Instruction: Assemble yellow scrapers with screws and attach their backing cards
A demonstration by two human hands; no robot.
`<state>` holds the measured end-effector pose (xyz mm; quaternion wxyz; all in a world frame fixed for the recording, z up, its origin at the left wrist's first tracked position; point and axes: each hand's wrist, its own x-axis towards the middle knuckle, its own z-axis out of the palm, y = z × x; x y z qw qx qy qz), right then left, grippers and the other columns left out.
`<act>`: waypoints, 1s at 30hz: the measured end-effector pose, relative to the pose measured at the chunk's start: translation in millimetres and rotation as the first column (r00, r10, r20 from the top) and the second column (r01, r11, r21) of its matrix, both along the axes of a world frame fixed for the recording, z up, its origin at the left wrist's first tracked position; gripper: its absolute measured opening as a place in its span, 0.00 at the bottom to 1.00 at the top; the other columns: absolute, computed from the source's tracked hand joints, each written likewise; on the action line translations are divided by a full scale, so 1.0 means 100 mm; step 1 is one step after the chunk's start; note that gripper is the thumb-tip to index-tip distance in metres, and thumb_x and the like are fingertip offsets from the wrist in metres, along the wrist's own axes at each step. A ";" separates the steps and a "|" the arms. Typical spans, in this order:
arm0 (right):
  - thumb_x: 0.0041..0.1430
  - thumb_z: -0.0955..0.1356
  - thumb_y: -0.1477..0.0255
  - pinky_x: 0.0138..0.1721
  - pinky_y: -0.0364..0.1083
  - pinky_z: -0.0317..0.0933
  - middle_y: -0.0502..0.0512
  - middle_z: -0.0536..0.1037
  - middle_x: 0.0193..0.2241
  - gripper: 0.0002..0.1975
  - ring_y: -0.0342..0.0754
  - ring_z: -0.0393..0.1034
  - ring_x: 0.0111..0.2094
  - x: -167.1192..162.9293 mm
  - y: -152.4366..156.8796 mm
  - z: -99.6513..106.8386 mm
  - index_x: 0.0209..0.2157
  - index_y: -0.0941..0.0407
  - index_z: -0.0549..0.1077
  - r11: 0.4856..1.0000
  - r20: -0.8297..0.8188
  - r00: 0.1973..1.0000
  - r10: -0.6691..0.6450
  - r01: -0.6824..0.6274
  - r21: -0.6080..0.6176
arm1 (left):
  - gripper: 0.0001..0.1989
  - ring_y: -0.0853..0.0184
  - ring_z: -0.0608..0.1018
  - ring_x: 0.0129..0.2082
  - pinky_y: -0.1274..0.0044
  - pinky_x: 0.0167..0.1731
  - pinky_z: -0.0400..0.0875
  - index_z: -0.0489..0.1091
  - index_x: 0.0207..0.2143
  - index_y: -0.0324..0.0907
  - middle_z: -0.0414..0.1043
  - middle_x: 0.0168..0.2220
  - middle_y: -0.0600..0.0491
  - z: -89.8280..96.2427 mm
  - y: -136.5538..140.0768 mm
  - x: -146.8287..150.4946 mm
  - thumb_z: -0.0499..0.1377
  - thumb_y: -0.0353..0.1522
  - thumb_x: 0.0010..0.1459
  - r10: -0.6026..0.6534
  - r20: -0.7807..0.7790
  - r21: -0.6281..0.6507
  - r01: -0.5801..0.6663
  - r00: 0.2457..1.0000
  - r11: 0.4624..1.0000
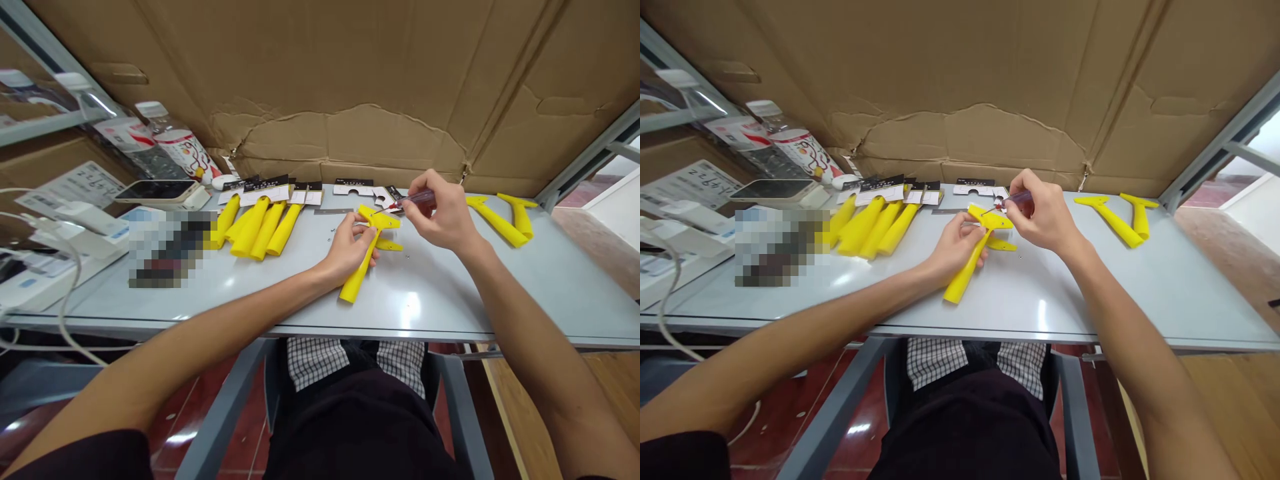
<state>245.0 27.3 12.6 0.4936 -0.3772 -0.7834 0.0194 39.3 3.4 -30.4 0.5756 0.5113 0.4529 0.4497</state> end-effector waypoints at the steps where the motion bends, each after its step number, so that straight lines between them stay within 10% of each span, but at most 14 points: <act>1: 0.63 0.75 0.60 0.23 0.46 0.60 0.46 0.75 0.24 0.14 0.44 0.65 0.20 0.00 0.01 -0.01 0.35 0.50 0.69 1.000 -0.006 1.000 -0.008 0.008 -0.002 | 0.06 0.74 0.77 0.19 0.77 0.17 0.73 0.61 0.48 0.46 0.79 0.48 0.48 -0.01 0.01 0.00 0.57 0.29 0.75 0.006 0.003 -0.001 -0.006 1.000 1.000; 12: 0.68 0.72 0.53 0.24 0.48 0.63 0.48 0.78 0.29 0.15 0.45 0.66 0.22 0.02 0.01 -0.01 0.45 0.50 0.73 0.999 0.012 0.999 -0.034 0.033 0.017 | 0.06 0.74 0.77 0.20 0.76 0.17 0.74 0.61 0.48 0.46 0.79 0.50 0.47 -0.04 0.01 0.00 0.58 0.31 0.74 -0.010 -0.005 0.023 0.010 1.000 1.000; 19: 0.70 0.71 0.50 0.26 0.47 0.65 0.48 0.75 0.22 0.19 0.46 0.70 0.23 -0.01 0.02 -0.01 0.34 0.50 0.70 0.997 -0.012 0.998 -0.068 0.069 0.024 | 0.06 0.74 0.77 0.20 0.76 0.17 0.73 0.61 0.48 0.46 0.79 0.51 0.46 -0.04 0.01 -0.01 0.58 0.31 0.74 -0.002 -0.012 0.014 0.002 1.000 1.000; 25: 0.67 0.73 0.55 0.25 0.50 0.62 0.46 0.76 0.26 0.15 0.46 0.64 0.21 0.02 -0.03 0.01 0.49 0.47 0.72 0.997 0.039 0.998 -0.049 0.051 -0.051 | 0.07 0.74 0.77 0.20 0.77 0.18 0.73 0.61 0.49 0.46 0.80 0.50 0.46 -0.03 0.01 0.00 0.58 0.31 0.74 -0.010 -0.017 0.020 0.011 1.000 1.000; 30: 0.69 0.72 0.55 0.25 0.47 0.61 0.47 0.73 0.24 0.13 0.45 0.65 0.21 0.00 0.01 -0.01 0.38 0.49 0.71 0.997 0.009 0.998 -0.058 0.058 -0.041 | 0.07 0.74 0.77 0.20 0.76 0.17 0.73 0.61 0.48 0.46 0.80 0.50 0.45 -0.06 0.03 0.00 0.58 0.31 0.74 0.004 -0.022 0.015 -0.004 1.000 1.000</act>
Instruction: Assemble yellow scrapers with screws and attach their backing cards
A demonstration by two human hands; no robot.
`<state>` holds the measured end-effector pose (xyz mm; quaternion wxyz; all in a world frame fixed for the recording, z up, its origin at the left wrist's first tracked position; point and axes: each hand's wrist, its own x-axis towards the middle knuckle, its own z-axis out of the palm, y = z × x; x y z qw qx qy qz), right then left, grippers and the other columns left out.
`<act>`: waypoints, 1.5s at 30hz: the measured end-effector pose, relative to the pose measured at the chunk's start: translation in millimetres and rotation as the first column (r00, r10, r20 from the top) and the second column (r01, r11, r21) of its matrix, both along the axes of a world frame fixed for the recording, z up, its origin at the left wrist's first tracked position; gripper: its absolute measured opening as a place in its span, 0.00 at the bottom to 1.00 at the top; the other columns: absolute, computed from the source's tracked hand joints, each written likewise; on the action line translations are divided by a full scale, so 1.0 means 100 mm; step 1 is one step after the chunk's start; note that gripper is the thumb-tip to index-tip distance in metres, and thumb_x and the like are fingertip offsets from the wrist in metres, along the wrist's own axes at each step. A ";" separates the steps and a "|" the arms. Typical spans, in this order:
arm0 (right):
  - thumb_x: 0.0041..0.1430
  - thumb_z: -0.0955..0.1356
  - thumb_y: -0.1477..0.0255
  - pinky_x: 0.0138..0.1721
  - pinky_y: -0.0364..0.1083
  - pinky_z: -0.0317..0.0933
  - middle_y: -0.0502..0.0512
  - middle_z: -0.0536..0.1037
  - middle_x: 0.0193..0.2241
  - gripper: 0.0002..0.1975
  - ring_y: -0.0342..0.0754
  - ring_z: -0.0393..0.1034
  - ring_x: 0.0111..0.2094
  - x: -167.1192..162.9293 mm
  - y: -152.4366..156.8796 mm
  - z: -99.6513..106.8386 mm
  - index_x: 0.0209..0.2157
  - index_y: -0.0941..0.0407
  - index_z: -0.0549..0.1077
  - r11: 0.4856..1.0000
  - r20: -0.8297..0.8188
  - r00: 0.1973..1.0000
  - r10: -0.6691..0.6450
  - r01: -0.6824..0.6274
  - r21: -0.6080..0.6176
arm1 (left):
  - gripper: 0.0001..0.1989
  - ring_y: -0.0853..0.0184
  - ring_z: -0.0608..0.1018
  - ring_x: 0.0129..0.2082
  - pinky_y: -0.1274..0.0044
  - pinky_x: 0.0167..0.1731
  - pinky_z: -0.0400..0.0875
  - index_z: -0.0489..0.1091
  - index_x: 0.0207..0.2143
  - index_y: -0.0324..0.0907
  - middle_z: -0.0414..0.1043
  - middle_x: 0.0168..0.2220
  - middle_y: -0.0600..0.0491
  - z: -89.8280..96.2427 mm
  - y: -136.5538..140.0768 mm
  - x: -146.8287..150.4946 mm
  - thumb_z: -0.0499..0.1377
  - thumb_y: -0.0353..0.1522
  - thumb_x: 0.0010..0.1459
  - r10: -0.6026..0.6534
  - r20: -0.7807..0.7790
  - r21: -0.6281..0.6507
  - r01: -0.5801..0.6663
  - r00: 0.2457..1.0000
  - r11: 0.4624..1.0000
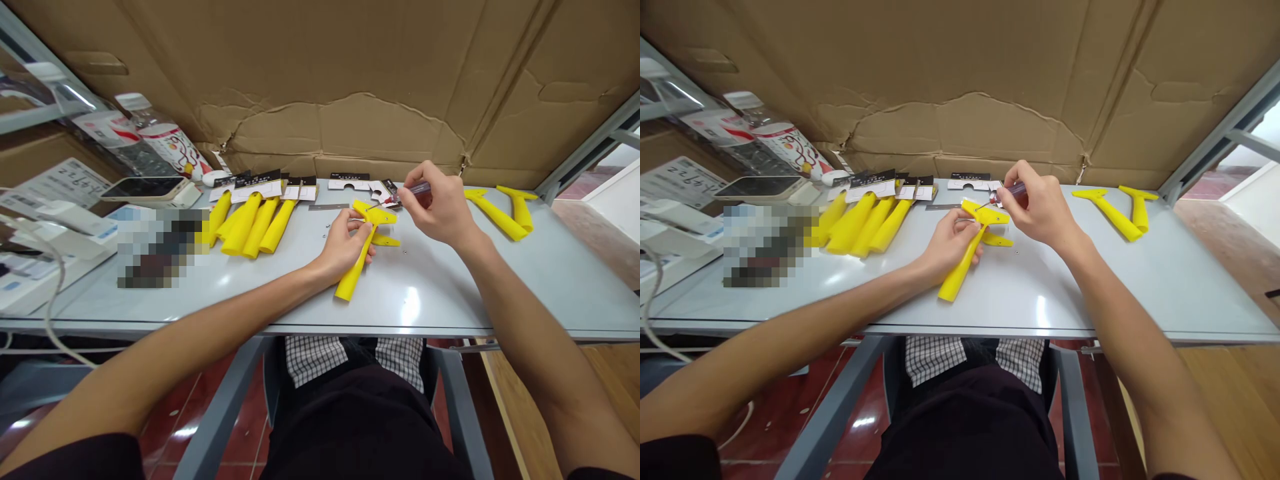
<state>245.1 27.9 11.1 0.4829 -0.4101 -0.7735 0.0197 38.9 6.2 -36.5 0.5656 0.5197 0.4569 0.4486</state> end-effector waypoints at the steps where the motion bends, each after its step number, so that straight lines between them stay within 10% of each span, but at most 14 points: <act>1: 0.69 0.72 0.55 0.25 0.47 0.61 0.47 0.72 0.22 0.15 0.45 0.66 0.21 0.00 0.01 0.00 0.35 0.49 0.69 1.000 -0.010 1.000 -0.007 0.007 0.011 | 0.06 0.74 0.77 0.20 0.76 0.17 0.73 0.61 0.48 0.45 0.80 0.50 0.45 0.00 0.00 0.00 0.58 0.31 0.74 0.002 0.000 0.001 -0.002 1.000 1.000; 14: 0.60 0.74 0.68 0.26 0.48 0.64 0.50 0.79 0.31 0.07 0.45 0.68 0.25 0.01 -0.03 0.06 0.38 0.50 0.74 0.999 0.060 0.997 0.050 -0.050 0.000 | 0.06 0.75 0.76 0.19 0.77 0.17 0.72 0.60 0.47 0.45 0.80 0.50 0.46 0.07 -0.04 0.02 0.57 0.30 0.74 0.005 -0.021 -0.014 -0.005 1.000 1.000; 25: 0.68 0.71 0.43 0.26 0.47 0.57 0.47 0.67 0.16 0.30 0.43 0.58 0.19 0.02 0.02 0.03 0.24 0.51 0.66 0.996 0.045 0.996 -0.079 0.077 0.045 | 0.06 0.75 0.76 0.19 0.78 0.17 0.72 0.60 0.47 0.46 0.82 0.48 0.47 0.06 -0.03 0.00 0.57 0.30 0.74 -0.002 -0.026 -0.004 0.002 1.000 1.000; 45: 0.62 0.73 0.62 0.27 0.48 0.61 0.47 0.73 0.26 0.09 0.46 0.66 0.24 0.02 -0.08 0.09 0.39 0.49 0.73 0.998 0.119 0.992 0.045 -0.039 -0.054 | 0.06 0.74 0.76 0.19 0.76 0.17 0.71 0.60 0.47 0.47 0.80 0.48 0.48 0.04 -0.03 0.00 0.57 0.31 0.74 0.012 -0.029 0.000 -0.012 1.000 1.000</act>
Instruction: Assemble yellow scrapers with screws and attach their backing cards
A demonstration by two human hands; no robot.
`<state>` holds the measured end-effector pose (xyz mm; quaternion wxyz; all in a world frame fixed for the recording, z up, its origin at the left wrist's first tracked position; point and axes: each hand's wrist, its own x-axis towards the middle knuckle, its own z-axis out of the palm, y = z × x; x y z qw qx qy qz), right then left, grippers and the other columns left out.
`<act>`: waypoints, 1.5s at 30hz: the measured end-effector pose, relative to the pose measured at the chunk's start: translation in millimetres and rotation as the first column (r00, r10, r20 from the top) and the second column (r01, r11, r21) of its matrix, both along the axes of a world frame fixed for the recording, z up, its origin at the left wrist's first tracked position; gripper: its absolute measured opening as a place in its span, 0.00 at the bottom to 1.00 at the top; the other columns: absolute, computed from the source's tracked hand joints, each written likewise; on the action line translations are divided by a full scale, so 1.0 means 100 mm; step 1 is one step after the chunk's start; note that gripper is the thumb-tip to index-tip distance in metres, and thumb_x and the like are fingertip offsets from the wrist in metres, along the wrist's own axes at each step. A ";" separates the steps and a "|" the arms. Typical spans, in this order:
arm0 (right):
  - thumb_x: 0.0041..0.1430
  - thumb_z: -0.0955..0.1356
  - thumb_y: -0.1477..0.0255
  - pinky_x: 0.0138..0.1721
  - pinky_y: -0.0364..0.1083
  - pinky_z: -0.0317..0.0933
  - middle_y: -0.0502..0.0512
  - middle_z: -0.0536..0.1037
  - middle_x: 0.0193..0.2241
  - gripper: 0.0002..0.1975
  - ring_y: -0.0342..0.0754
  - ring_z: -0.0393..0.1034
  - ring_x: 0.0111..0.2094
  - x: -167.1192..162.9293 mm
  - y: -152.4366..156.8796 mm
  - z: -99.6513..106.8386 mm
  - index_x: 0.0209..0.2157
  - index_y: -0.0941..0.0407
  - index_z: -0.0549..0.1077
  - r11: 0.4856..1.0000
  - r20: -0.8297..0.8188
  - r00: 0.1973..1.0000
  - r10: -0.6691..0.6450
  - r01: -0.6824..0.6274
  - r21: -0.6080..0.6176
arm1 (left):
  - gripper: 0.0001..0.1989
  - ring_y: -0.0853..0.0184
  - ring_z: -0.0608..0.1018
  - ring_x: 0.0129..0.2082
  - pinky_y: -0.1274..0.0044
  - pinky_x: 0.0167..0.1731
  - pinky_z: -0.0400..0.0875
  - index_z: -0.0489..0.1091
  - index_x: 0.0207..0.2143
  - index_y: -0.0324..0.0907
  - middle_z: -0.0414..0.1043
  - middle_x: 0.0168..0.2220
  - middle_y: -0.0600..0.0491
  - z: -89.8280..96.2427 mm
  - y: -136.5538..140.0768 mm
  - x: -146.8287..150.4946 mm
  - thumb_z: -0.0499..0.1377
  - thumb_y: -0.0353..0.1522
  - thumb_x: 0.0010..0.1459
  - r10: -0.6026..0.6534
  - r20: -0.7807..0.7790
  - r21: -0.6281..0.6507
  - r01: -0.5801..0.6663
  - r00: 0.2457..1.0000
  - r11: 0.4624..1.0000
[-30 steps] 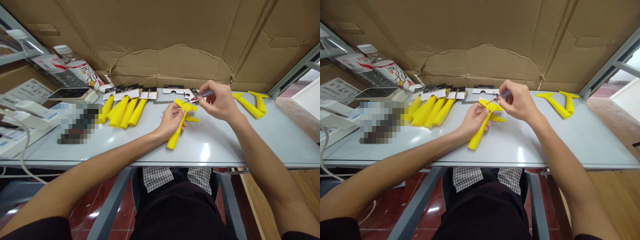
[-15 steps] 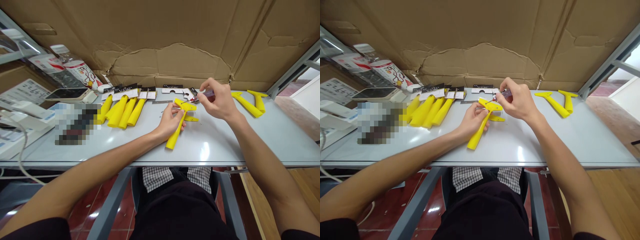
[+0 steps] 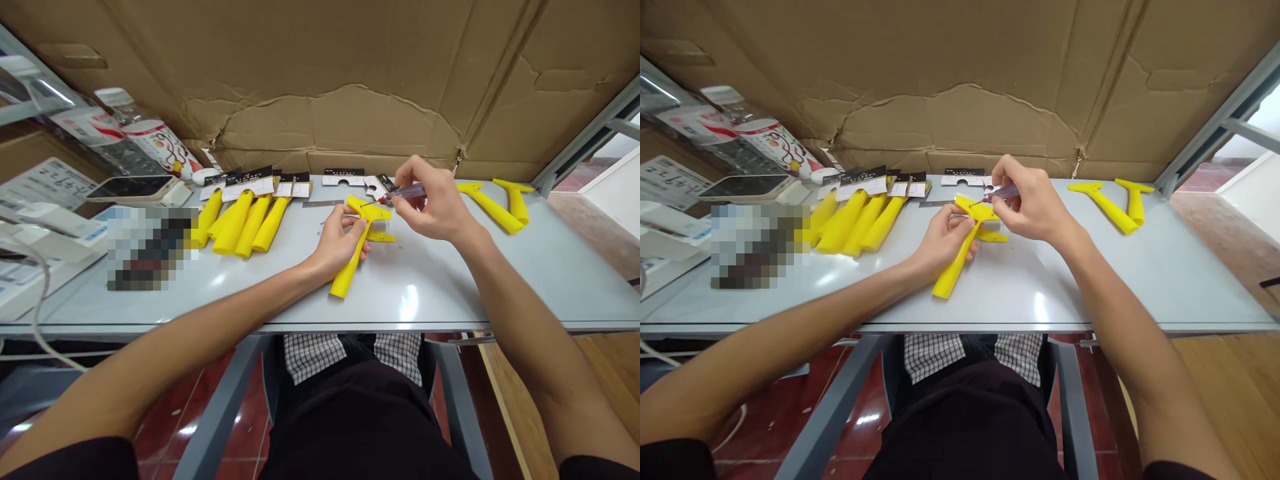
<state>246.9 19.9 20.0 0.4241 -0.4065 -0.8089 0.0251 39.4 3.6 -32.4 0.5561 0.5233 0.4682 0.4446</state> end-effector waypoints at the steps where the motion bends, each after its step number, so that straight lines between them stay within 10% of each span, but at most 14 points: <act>1: 0.63 0.73 0.63 0.27 0.48 0.60 0.47 0.73 0.26 0.08 0.46 0.65 0.24 0.00 0.00 0.00 0.37 0.49 0.72 1.000 -0.006 1.000 0.003 -0.003 -0.001 | 0.06 0.74 0.76 0.19 0.76 0.17 0.72 0.60 0.47 0.47 0.80 0.48 0.48 0.00 0.00 0.00 0.57 0.31 0.74 -0.001 0.002 -0.001 0.001 1.000 1.000; 11: 0.70 0.70 0.47 0.29 0.50 0.59 0.48 0.67 0.17 0.29 0.45 0.61 0.21 0.03 0.10 -0.05 0.24 0.51 0.63 0.986 -0.046 0.988 -0.146 0.149 0.073 | 0.06 0.74 0.76 0.19 0.76 0.17 0.71 0.61 0.47 0.46 0.81 0.48 0.47 0.00 -0.01 -0.01 0.58 0.31 0.74 -0.013 -0.011 0.008 0.013 1.000 1.000; 18: 0.66 0.73 0.58 0.29 0.49 0.61 0.48 0.75 0.24 0.12 0.46 0.67 0.23 -0.02 -0.01 0.02 0.35 0.50 0.72 0.999 -0.045 0.999 -0.028 0.029 0.022 | 0.07 0.75 0.77 0.19 0.77 0.17 0.72 0.61 0.47 0.46 0.80 0.49 0.47 -0.01 0.00 0.00 0.58 0.31 0.74 -0.017 -0.013 0.011 0.017 1.000 1.000; 28: 0.70 0.71 0.51 0.34 0.51 0.62 0.50 0.69 0.18 0.24 0.49 0.67 0.25 0.09 0.11 -0.03 0.26 0.50 0.66 0.967 0.049 0.968 -0.247 0.242 0.080 | 0.08 0.74 0.77 0.20 0.77 0.17 0.72 0.61 0.48 0.48 0.80 0.49 0.48 -0.03 0.00 -0.03 0.59 0.32 0.73 -0.036 0.002 0.036 0.036 0.999 0.999; 34: 0.65 0.72 0.60 0.32 0.50 0.62 0.51 0.79 0.30 0.10 0.48 0.69 0.25 0.06 -0.04 0.05 0.38 0.51 0.73 0.994 0.145 0.984 -0.100 0.093 0.055 | 0.07 0.74 0.78 0.20 0.76 0.18 0.74 0.60 0.48 0.47 0.78 0.50 0.47 0.03 -0.01 -0.01 0.58 0.30 0.74 -0.028 -0.012 0.005 0.028 1.000 1.000; 45: 0.65 0.72 0.59 0.32 0.50 0.59 0.50 0.71 0.21 0.18 0.47 0.64 0.23 0.08 -0.01 0.06 0.26 0.50 0.64 0.982 0.138 0.974 -0.180 0.170 0.080 | 0.07 0.75 0.77 0.20 0.78 0.18 0.73 0.61 0.47 0.47 0.77 0.49 0.48 0.02 -0.01 -0.01 0.59 0.31 0.73 -0.044 -0.007 0.057 0.045 0.999 0.997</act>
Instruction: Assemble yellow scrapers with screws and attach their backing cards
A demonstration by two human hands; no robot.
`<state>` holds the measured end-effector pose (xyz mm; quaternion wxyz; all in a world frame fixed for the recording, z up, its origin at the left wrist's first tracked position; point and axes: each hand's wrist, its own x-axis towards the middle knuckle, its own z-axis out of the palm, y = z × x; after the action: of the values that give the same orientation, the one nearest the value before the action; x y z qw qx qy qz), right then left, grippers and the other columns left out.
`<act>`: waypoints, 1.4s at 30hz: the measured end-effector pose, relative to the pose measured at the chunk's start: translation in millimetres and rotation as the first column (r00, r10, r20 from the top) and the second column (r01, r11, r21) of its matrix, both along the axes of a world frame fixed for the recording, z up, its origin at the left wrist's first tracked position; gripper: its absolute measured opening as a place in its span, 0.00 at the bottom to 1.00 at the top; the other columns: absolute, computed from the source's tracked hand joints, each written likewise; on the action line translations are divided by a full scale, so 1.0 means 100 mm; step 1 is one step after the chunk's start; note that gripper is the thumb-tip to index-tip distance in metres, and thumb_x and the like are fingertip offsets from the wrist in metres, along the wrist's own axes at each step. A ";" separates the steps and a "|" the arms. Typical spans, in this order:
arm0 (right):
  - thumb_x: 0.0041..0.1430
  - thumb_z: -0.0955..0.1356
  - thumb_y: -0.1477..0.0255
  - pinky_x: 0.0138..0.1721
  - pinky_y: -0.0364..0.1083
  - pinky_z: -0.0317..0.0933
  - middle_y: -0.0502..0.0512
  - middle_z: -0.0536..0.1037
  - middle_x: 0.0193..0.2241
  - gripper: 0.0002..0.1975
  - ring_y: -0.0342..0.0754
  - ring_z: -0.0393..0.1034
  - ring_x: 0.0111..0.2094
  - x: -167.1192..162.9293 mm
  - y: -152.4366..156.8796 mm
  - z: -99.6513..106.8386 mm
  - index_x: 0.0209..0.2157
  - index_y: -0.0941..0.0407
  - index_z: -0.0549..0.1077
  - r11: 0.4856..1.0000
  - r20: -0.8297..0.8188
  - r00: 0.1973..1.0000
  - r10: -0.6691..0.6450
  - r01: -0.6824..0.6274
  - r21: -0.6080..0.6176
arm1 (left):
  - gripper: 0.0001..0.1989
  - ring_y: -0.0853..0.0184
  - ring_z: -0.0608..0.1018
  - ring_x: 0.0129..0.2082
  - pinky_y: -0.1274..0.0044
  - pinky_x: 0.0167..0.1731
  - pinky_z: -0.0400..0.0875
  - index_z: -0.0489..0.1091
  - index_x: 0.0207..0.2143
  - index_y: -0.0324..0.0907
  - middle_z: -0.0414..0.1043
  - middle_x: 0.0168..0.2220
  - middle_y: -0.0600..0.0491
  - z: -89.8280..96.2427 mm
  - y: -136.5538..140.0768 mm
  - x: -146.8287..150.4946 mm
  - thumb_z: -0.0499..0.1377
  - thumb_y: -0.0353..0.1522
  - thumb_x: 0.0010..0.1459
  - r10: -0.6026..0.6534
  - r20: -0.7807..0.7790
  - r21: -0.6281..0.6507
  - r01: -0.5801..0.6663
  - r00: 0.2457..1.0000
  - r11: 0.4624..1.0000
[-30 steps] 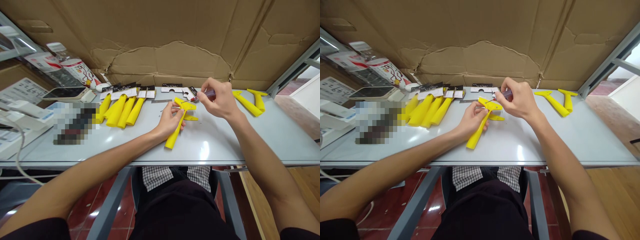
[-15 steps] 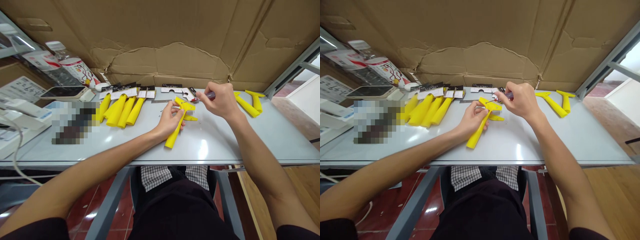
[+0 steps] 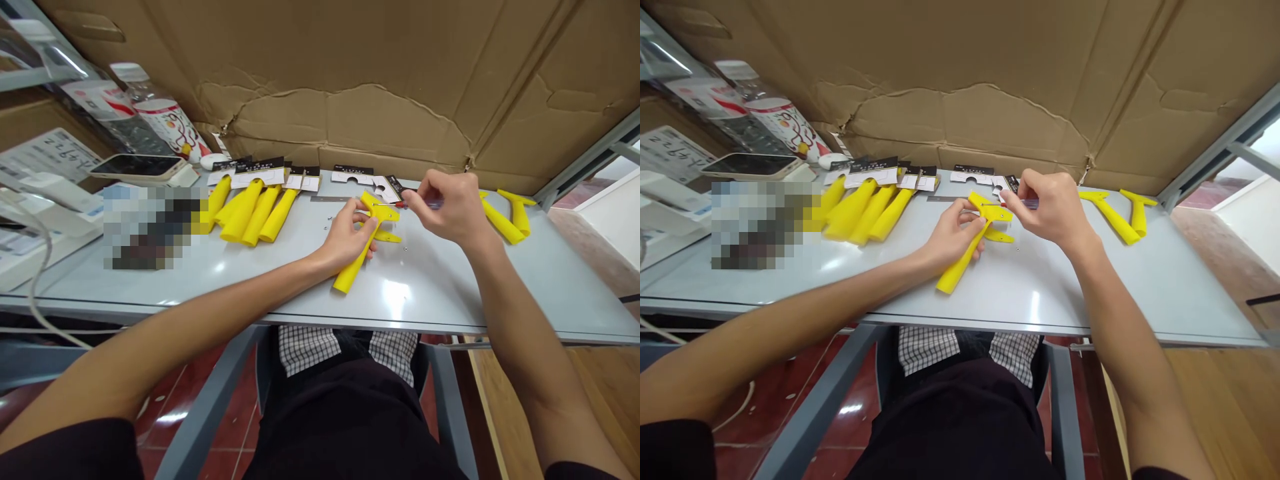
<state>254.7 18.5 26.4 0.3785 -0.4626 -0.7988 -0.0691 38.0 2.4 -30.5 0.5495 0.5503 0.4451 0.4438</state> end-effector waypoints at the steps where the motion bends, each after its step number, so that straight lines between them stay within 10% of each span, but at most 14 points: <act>1: 0.63 0.72 0.62 0.31 0.50 0.60 0.49 0.72 0.22 0.15 0.47 0.65 0.24 -0.01 -0.03 0.01 0.27 0.50 0.65 0.999 0.000 0.999 0.035 -0.035 -0.019 | 0.07 0.75 0.77 0.20 0.77 0.18 0.73 0.61 0.47 0.47 0.77 0.49 0.48 0.00 0.00 0.00 0.58 0.31 0.73 0.005 -0.005 0.008 -0.005 1.000 1.000; 7: 0.56 0.74 0.69 0.32 0.50 0.67 0.52 0.81 0.28 0.05 0.48 0.72 0.27 -0.03 -0.08 0.04 0.32 0.53 0.74 0.977 -0.076 0.980 0.185 -0.191 -0.089 | 0.07 0.73 0.78 0.20 0.76 0.17 0.74 0.60 0.47 0.47 0.76 0.50 0.47 0.01 0.07 -0.04 0.58 0.30 0.73 0.055 -0.051 0.038 -0.053 0.997 0.998; 20: 0.69 0.71 0.61 0.34 0.50 0.67 0.53 0.82 0.26 0.11 0.50 0.75 0.26 -0.03 -0.01 0.03 0.37 0.53 0.81 0.989 -0.027 1.000 -0.006 0.002 -0.149 | 0.07 0.73 0.77 0.19 0.78 0.16 0.71 0.61 0.47 0.47 0.77 0.47 0.48 -0.02 0.09 -0.07 0.59 0.30 0.72 0.057 -0.158 0.082 -0.044 0.986 0.996; 27: 0.68 0.71 0.67 0.36 0.49 0.63 0.49 0.82 0.29 0.17 0.49 0.72 0.28 0.11 -0.01 0.11 0.56 0.50 0.83 0.900 0.147 0.980 0.132 -0.057 -0.433 | 0.12 0.73 0.77 0.21 0.78 0.19 0.72 0.66 0.48 0.46 0.77 0.49 0.47 0.08 0.12 -0.08 0.66 0.32 0.67 0.082 -0.077 0.101 -0.074 0.994 0.992; 34: 0.68 0.68 0.70 0.38 0.48 0.63 0.54 0.85 0.40 0.14 0.49 0.74 0.32 0.07 0.09 -0.02 0.52 0.53 0.81 0.845 0.126 0.966 0.227 -0.131 -0.518 | 0.10 0.71 0.79 0.22 0.77 0.21 0.74 0.68 0.49 0.43 0.81 0.48 0.44 0.27 0.12 -0.11 0.64 0.29 0.69 0.069 -0.012 0.016 -0.069 0.998 0.997; 39: 0.64 0.70 0.73 0.41 0.49 0.63 0.55 0.83 0.35 0.11 0.51 0.73 0.35 0.28 0.27 -0.09 0.47 0.55 0.81 0.894 0.183 0.983 0.018 0.066 -0.442 | 0.03 0.69 0.82 0.24 0.77 0.24 0.78 0.67 0.48 0.40 0.84 0.46 0.42 0.41 0.16 -0.15 0.58 0.28 0.74 0.059 0.111 -0.075 -0.051 0.992 0.996; 42: 0.63 0.71 0.74 0.38 0.50 0.62 0.56 0.83 0.34 0.12 0.54 0.74 0.37 0.41 0.38 -0.16 0.48 0.54 0.82 0.822 0.316 0.943 -0.107 0.262 -0.505 | 0.04 0.69 0.83 0.25 0.77 0.25 0.79 0.68 0.49 0.40 0.85 0.46 0.43 0.42 0.17 -0.16 0.59 0.28 0.74 0.050 0.149 -0.083 -0.038 0.988 0.996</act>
<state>295.8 56.9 10.2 0.1101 -0.6119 -0.7810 0.0590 22.0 19.1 11.1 0.5933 0.4827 0.4318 0.4781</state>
